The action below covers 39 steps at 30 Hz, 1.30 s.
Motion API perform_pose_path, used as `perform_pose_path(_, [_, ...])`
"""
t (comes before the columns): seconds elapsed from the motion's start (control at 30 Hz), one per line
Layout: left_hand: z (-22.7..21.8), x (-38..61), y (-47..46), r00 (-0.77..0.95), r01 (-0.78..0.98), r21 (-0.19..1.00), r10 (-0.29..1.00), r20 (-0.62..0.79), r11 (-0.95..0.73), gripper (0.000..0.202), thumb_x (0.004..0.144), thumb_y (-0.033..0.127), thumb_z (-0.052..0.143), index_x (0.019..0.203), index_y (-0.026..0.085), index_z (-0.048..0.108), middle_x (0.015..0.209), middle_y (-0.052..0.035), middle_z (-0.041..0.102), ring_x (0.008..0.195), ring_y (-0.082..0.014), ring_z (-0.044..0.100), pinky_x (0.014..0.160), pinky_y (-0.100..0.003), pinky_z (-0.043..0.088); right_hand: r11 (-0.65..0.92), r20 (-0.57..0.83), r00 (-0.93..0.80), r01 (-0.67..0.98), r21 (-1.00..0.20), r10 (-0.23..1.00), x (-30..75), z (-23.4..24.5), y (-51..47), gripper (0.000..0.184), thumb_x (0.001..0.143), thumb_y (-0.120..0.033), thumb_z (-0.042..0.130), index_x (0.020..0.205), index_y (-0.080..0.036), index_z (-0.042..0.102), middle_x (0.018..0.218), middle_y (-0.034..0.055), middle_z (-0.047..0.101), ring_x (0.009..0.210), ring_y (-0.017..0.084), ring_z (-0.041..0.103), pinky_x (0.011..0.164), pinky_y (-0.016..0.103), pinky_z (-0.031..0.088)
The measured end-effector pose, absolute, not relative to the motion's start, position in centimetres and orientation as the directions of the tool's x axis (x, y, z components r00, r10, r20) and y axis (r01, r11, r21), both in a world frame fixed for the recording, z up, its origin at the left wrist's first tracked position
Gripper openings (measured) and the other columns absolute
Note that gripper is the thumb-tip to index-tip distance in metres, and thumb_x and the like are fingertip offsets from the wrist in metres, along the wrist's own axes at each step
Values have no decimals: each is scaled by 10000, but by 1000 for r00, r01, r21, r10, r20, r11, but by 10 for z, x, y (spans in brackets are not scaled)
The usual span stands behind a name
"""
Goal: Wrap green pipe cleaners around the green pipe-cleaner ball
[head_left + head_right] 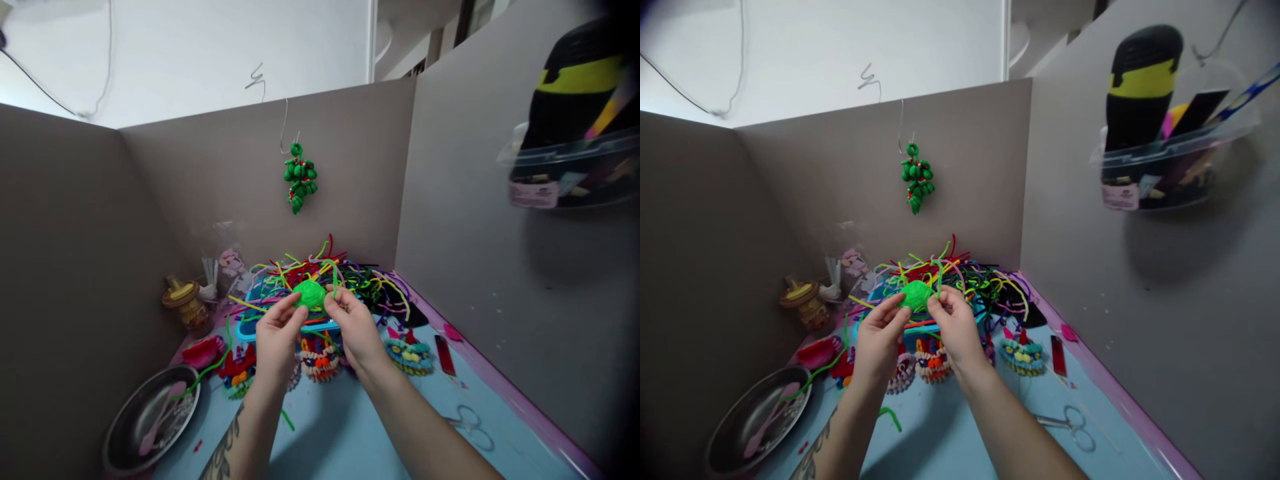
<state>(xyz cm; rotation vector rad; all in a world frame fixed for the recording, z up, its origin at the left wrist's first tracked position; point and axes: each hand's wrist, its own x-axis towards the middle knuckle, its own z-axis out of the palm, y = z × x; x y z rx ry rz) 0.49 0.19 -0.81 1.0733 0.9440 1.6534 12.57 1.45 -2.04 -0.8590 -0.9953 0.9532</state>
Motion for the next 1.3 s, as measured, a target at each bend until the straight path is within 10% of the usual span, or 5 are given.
perform_pose_path(0.33, [-3, 3, 4, -143, -222, 939, 962, 234, -261, 394, 646, 307, 772, 999, 156, 685, 708, -2, 650, 569, -82, 539, 517, -182, 411, 439, 412, 220, -87, -894, 884, 141, -10, 13, 235, 720, -369, 673, 619, -186, 565, 832, 22, 571, 814, 176, 518, 720, 282, 407])
perform_pose_path(0.47, [-4, 4, 5, -151, -142, 951, 955, 254, -275, 443, 662, 315, 752, 1072, 188, 638, 787, 10, 623, 557, -79, 530, 502, -193, 408, 323, 303, 115, -261, -910, 946, 142, -8, 13, 300, 687, -418, 709, 606, -190, 533, 588, -42, 489, 573, 120, 444, 566, 245, 364])
perform_pose_path(0.7, [-15, 8, 2, -211, 203, 851, 827, 521, -485, 282, 753, 266, 677, 1020, 193, 623, 712, 15, 563, 609, -105, 527, 556, -202, 424, 375, 367, 80, -223, -900, 927, 135, -10, 10, 211, 713, -366, 706, 670, -188, 601, 666, -21, 595, 646, 144, 542, 631, 261, 437])
perform_pose_path(1.0, [-6, 14, -4, -147, -178, 941, 954, 263, -287, 471, 677, 338, 737, 1094, 156, 614, 674, -6, 669, 450, -83, 517, 442, -196, 409, 586, 590, 23, 97, -804, 807, 133, -3, 0, 110, 772, -214, 620, 664, -199, 636, 749, 26, 644, 768, 186, 596, 733, 314, 473])
perform_pose_path(1.3, [-13, 15, -4, -207, -267, 912, 943, 262, -312, 345, 660, 310, 762, 955, 153, 677, 603, 24, 636, 427, -49, 470, 412, -161, 364, 408, 394, 105, -261, -875, 913, 129, -13, 4, 98, 744, -281, 652, 771, -203, 601, 695, -29, 580, 655, 135, 538, 639, 253, 443])
